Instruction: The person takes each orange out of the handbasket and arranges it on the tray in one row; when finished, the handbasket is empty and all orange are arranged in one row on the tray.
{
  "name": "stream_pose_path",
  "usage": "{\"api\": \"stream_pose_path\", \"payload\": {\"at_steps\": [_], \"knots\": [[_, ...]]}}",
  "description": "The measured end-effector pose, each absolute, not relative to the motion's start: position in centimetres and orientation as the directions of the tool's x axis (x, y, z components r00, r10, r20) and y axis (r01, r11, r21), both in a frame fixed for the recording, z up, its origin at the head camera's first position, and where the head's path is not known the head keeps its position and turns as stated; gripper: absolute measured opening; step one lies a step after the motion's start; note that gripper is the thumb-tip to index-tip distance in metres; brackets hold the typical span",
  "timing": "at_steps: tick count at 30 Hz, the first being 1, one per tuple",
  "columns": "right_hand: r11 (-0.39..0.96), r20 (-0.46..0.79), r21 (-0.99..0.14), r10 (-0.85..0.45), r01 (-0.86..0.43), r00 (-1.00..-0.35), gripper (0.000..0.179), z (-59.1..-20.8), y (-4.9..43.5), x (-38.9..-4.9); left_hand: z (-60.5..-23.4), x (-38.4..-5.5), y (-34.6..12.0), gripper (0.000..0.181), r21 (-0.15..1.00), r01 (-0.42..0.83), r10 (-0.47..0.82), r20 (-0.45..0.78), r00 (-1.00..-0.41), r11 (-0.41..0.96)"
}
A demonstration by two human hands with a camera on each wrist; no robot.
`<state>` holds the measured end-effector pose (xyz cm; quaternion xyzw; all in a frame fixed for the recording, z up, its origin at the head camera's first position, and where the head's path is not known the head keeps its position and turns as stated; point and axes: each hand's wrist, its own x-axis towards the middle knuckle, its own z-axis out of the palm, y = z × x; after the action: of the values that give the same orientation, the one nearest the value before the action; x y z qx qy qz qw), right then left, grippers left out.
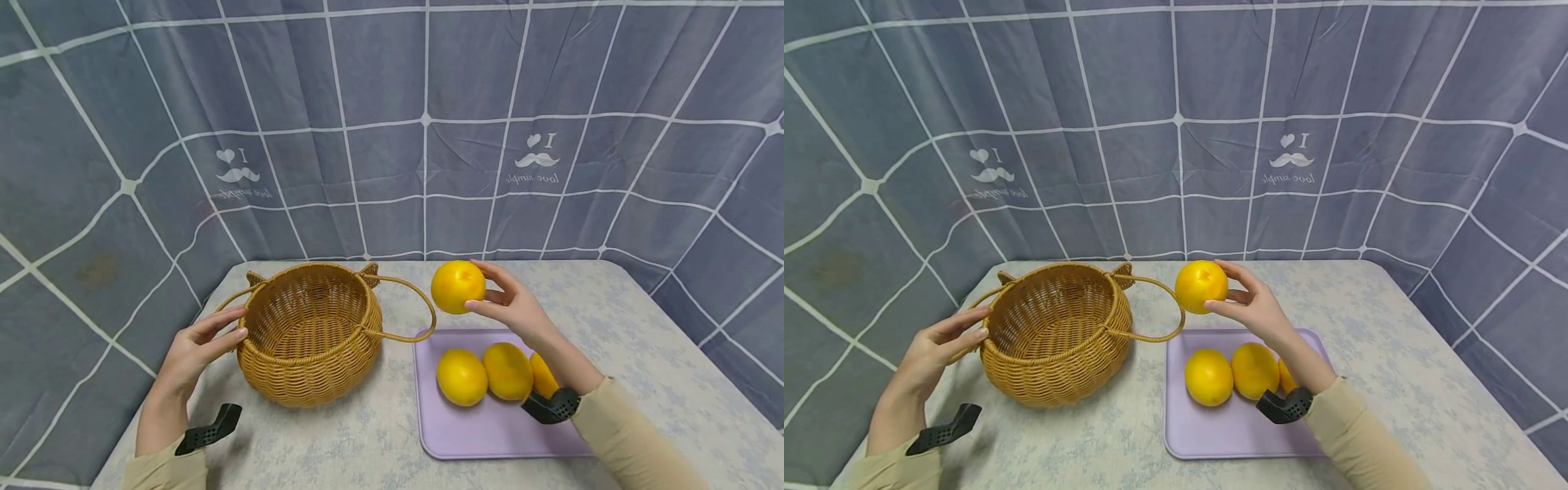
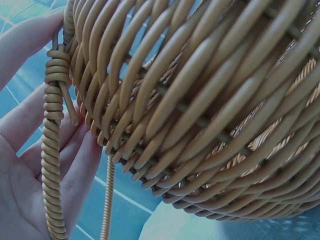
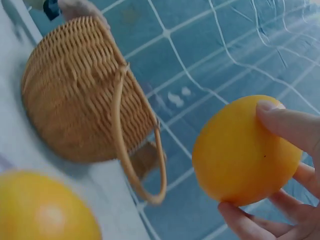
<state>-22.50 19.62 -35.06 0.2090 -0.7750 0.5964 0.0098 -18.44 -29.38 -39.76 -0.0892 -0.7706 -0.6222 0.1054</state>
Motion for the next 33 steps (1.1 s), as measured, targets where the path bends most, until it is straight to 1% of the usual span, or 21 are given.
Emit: {"api": "stream_pose_path", "payload": {"at_steps": [4,5,10,15,18,25,30,33], "knots": [[0.222,0.249,-0.928,-0.227,-0.299,-0.941,0.065,-35.7,21.8,-21.5,-39.7,-18.4,-29.5,0.040,0.942,0.274,0.014,0.277,-0.961,0.193],[0.226,0.249,-0.928,-0.211,-0.295,-0.945,0.064,-35.8,22.2,-21.3,-39.7,-18.4,-29.5,0.041,0.940,0.272,0.020,0.274,-0.962,0.206],[0.242,0.248,-0.929,-0.153,-0.279,-0.957,0.061,-36.6,24.4,-20.4,-39.4,-18.2,-29.4,0.040,0.945,0.271,0.023,0.272,-0.962,0.185],[0.209,0.231,-0.947,-0.093,-0.246,-0.969,0.057,-37.8,26.6,-19.6,-39.4,-18.2,-29.3,0.042,0.942,0.270,0.019,0.272,-0.962,0.201],[0.143,0.233,-0.960,-0.066,-0.240,-0.970,0.052,-38.5,27.9,-19.0,-39.5,-18.2,-29.3,0.041,0.941,0.272,0.024,0.273,-0.962,0.198],[-0.013,0.273,-0.962,-0.001,-0.273,-0.962,0.041,-39.4,30.5,-18.2,-39.4,-18.2,-29.2,0.041,0.944,0.274,0.028,0.274,-0.961,0.184],[-0.125,0.290,-0.947,0.068,-0.296,-0.955,0.039,-39.7,31.8,-17.7,-39.5,-18.3,-29.3,0.040,0.943,0.282,0.027,0.281,-0.959,0.176],[-0.149,0.283,-0.943,0.117,-0.299,-0.952,0.040,-40.5,32.7,-17.7,-39.6,-18.3,-29.3,0.040,0.943,0.283,0.028,0.282,-0.959,0.174]]}}
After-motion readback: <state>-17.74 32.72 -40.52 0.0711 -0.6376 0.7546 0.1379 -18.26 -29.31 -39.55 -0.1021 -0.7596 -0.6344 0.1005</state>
